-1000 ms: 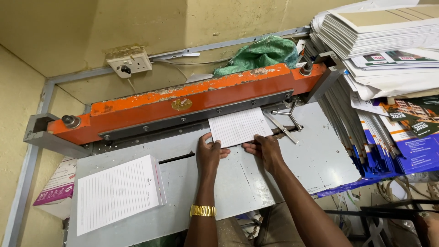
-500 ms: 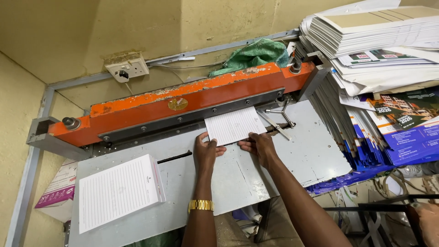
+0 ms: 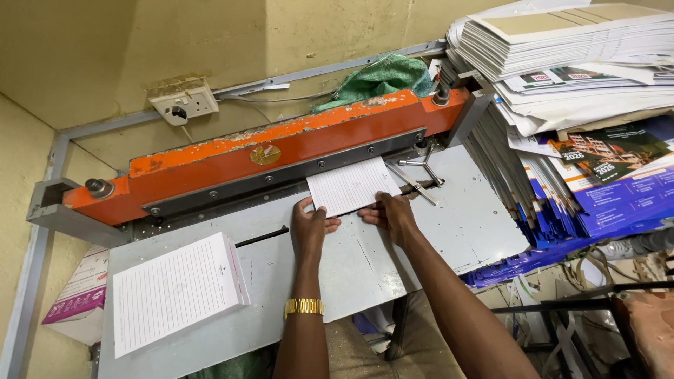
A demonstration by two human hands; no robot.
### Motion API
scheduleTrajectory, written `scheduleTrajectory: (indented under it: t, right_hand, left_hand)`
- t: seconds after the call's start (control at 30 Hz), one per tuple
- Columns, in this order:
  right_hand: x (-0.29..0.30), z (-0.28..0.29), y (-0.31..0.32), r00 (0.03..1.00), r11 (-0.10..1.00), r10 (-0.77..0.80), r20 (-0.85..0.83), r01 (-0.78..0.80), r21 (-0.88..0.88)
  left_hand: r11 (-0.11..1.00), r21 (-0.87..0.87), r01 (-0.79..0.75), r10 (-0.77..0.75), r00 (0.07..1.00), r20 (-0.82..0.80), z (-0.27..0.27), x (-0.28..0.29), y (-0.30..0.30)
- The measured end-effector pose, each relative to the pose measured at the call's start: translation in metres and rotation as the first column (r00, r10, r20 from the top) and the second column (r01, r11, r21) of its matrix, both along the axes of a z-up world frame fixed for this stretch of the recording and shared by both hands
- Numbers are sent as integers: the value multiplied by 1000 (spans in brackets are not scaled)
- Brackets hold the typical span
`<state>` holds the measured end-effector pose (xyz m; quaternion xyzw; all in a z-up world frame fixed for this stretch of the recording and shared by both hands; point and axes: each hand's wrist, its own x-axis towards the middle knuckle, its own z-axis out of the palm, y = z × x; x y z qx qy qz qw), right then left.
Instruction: Aligning and stacking small bundles of paper sheets on a workbench near a paper cutting machine.
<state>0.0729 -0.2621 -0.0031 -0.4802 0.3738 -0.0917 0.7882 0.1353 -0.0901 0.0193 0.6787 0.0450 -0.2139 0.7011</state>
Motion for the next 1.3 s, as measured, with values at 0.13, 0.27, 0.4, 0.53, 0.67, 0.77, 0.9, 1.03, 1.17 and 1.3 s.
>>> scheduleTrajectory:
  t: [0.13,0.27,0.4,0.53,0.67,0.77,0.9,1.03,1.17,1.3]
  right_hand:
    - [2,-4,3,998,999,-50,-38,50,-10]
    - [-18,-4,11,989,990,-144,16,144,3]
    - [-93,17,10,953,937,-257,159,286,-200]
    - [-186,37,-37,945,417,-292,147,264,-870]
    - [-238,39,-62,1000,-479,-29,1,-13,-877]
    - [-250,-30,-121,851,-540,-41,-523,-460,-705]
    - [-253,-103,-191,809,-809,100,-579,-273,-521]
    - [-231,-72,-146,887,-688,114,-447,-253,-680]
    - [-169,35,-6,790,-117,291,-540,-531,-839]
    - [-95,70,98,758,516,610,-230,-601,-610]
  left_hand:
    - [1000,10,8,-8,1000,14,-5,-2,-1]
    - [1000,-22,-5,5,1000,-4,-1,-26,10]
    - [951,309,-34,-51,964,262,25,-93,50]
    - [858,245,-451,-54,395,917,26,-114,153]
    - [557,481,-677,-326,354,876,11,-93,245]
    - [475,584,-658,-443,395,805,1,-88,271]
    - [517,542,-663,-528,252,811,-5,-78,280]
    - [567,520,-639,-522,209,827,3,-71,280]
    - [570,441,-694,-547,80,833,-17,-71,282]
    - [565,313,-763,-477,7,879,-25,-64,273]
